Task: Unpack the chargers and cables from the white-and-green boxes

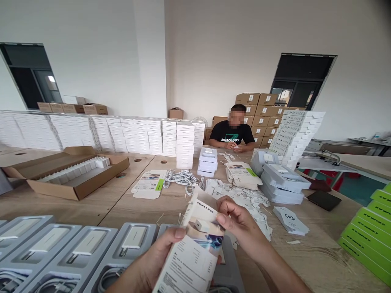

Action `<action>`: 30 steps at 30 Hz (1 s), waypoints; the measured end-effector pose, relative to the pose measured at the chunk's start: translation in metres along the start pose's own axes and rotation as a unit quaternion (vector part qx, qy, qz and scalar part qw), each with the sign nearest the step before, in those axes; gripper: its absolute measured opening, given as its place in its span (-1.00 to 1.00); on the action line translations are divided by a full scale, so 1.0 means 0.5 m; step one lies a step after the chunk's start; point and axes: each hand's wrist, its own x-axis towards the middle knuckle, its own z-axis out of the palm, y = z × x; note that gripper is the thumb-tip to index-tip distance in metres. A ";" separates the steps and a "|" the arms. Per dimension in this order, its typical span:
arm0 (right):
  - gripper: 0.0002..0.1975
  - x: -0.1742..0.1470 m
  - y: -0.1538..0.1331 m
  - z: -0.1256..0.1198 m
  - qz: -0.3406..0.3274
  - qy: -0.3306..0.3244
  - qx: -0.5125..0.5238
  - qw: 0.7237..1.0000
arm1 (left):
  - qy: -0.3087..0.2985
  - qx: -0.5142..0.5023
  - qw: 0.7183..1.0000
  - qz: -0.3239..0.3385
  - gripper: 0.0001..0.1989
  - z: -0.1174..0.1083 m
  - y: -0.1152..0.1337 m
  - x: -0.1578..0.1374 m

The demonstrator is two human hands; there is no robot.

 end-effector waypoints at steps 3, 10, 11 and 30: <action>-0.67 0.005 0.017 -0.015 0.023 0.070 0.056 0.996 | -0.002 -0.126 0.991 -0.048 -0.40 0.002 0.005 0.002; -0.56 0.002 0.029 0.007 0.141 -0.094 0.094 0.981 | 0.213 0.104 0.969 0.063 -0.55 -0.017 0.009 -0.009; -0.59 0.002 0.028 0.013 0.129 -0.085 0.090 0.984 | 0.236 0.176 0.952 0.086 -0.57 -0.018 0.010 -0.010; -0.27 -0.001 0.025 0.025 0.140 -0.043 0.221 0.964 | 0.273 0.131 0.922 0.242 -0.39 -0.011 0.032 0.012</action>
